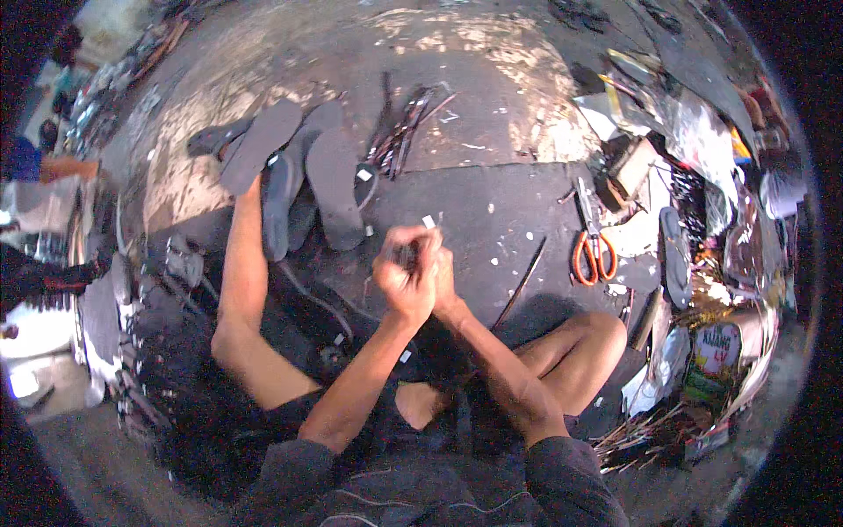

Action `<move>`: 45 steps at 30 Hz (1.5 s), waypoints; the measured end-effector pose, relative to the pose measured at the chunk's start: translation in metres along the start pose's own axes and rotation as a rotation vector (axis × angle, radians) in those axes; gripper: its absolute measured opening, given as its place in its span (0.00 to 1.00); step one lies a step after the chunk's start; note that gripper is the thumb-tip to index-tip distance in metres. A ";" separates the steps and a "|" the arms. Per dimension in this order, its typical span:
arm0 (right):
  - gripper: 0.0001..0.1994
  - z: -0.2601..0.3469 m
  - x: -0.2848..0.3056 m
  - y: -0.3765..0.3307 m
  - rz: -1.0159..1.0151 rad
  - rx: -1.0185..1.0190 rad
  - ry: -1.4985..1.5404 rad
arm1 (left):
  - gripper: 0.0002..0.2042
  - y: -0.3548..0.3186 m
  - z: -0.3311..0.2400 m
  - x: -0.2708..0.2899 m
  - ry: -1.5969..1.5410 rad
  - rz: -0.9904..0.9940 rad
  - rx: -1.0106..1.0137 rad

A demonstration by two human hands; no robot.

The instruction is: The person sits on the floor and assembles black flip-flops by inserting thin straps through holes in the soles. They use scissors to trim excess strap material and place finished slippers aside.

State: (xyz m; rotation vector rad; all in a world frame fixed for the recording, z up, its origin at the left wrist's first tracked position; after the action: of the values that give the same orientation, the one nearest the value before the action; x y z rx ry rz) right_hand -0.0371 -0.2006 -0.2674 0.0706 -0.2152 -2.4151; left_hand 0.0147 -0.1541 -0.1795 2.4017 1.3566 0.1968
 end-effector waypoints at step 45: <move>0.35 0.206 0.274 -0.020 0.026 -0.225 -0.729 | 0.14 0.055 -0.104 -0.179 0.226 1.256 0.432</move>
State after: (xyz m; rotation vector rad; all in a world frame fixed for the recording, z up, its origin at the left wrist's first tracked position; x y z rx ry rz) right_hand -0.2784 -0.3383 -0.0660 -0.9136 -0.2639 -2.3232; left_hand -0.0664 -0.3051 -0.0512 3.3182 -0.2919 0.5303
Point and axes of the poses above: each hand's wrist, its own y-axis towards the middle knuckle, its own x-axis out of the back of the hand, z = x × y, the point moved 3 cm from there along y, towards the middle knuckle, and after that the axes turned 1 degree about x, right-handed, at the moved point
